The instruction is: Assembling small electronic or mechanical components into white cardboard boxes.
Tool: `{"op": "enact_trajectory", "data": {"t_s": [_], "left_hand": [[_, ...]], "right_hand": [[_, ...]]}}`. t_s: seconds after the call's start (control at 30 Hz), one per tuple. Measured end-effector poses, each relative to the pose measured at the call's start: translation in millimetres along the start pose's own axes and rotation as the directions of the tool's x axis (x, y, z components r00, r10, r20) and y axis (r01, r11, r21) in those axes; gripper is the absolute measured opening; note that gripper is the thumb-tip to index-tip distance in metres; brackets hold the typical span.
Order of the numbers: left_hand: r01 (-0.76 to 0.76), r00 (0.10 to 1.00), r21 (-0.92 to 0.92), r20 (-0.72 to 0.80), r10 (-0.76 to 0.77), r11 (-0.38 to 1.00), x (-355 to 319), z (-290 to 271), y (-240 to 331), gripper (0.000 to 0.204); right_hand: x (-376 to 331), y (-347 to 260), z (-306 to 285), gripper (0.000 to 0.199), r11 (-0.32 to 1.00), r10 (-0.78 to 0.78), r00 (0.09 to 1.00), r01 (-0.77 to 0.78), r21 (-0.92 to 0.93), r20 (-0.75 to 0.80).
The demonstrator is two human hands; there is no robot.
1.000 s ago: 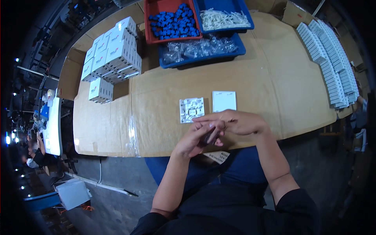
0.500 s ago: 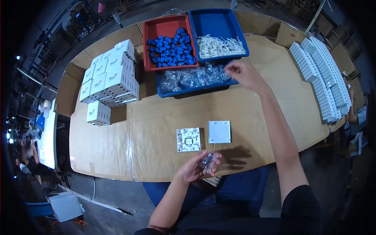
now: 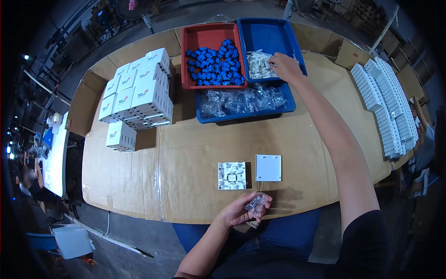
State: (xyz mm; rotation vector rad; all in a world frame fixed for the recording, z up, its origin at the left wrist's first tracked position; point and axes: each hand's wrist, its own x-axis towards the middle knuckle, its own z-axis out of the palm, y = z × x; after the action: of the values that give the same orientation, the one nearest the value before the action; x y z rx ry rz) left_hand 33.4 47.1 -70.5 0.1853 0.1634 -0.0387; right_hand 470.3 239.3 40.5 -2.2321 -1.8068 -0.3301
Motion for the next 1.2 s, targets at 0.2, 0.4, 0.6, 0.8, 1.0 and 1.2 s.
{"op": "enact_trajectory", "data": {"t_s": [0.2, 0.4, 0.6, 0.8, 1.0, 1.2], "left_hand": [[0.002, 0.999, -0.003, 0.048, -0.002, 1.000, 4.5, 3.2, 2.4, 0.055], [-0.074, 0.994, 0.002, 0.081, 0.074, 0.997, 1.1, 4.1, -2.2, 0.055], [-0.081, 0.996, 0.010, 0.036, 0.080, 0.997, -0.4, 0.1, -6.0, 0.056], [-0.112, 0.991, 0.063, -0.071, 0.117, 0.992, 6.3, 9.4, -0.9, 0.057], [-0.133, 0.991, 0.052, 0.019, 0.132, 0.990, 5.3, 5.2, -4.7, 0.050], [-0.174, 0.984, 0.056, -0.019, 0.176, 0.983, 1.6, 6.1, -9.7, 0.035]], "right_hand": [[-1.0, 1.1, -9.8, 0.016, 0.996, 0.032, 0.989, -0.020, 0.085, -0.143], [-35.1, -32.4, -82.2, 0.017, 0.239, 0.507, 0.857, -0.041, 0.970, -0.089], [-108.9, -54.2, -103.1, 0.017, 0.138, 0.394, 0.918, -0.008, 0.990, -0.047], [-234.7, -120.3, -100.2, 0.008, 0.299, 0.187, 0.923, -0.380, 0.875, 0.337], [-286.0, -156.4, -97.5, 0.011, 0.376, -0.184, 0.935, -0.217, 0.901, 0.302], [-289.0, -168.4, -95.7, 0.016, 0.433, -0.403, 0.787, -0.285, 0.855, 0.467]]}}
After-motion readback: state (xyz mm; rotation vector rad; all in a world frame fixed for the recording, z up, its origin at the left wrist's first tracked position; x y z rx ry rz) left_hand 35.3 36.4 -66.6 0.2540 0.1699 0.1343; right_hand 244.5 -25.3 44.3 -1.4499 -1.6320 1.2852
